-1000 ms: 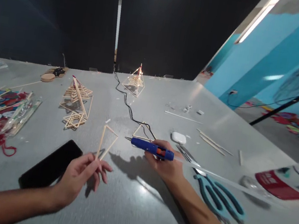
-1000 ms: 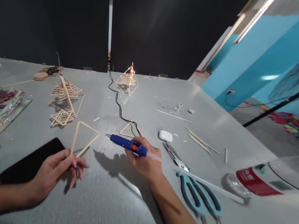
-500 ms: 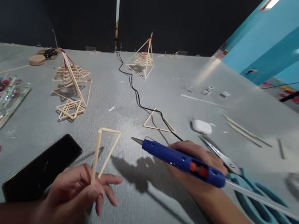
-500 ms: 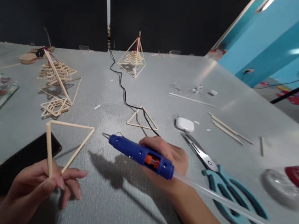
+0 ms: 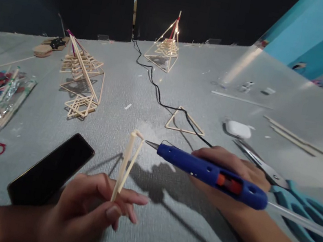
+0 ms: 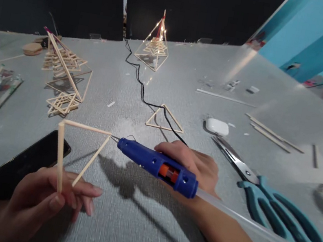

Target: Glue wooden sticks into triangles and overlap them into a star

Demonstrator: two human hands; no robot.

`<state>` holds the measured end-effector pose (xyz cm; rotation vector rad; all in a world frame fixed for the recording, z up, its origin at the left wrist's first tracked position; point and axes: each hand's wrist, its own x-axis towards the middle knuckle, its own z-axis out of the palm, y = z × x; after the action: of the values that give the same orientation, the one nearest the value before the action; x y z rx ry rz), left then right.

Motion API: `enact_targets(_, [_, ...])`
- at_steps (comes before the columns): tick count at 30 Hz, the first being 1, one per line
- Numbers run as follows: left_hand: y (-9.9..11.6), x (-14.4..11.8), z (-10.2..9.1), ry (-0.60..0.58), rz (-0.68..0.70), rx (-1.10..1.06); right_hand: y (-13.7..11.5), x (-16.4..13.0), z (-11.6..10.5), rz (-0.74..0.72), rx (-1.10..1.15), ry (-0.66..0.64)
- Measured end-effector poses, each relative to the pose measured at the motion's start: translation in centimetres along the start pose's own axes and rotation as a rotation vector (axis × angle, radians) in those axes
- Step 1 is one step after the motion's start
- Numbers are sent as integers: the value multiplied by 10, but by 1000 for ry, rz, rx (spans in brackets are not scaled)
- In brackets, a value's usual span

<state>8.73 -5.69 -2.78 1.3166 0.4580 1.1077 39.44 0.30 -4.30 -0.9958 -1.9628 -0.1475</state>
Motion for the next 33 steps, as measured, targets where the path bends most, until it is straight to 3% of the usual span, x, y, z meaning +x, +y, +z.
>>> enact_targets(14, [3,1,0,-3,-4,51,-1,0,1,13,-20,-20])
enact_targets(20, [3,-1,0,-19,-69,-13,0,-1,1,33,-19,-34])
enact_targets(33, [1,-3,-3,-55,-46,45,2,-6,3,56,-52,-42])
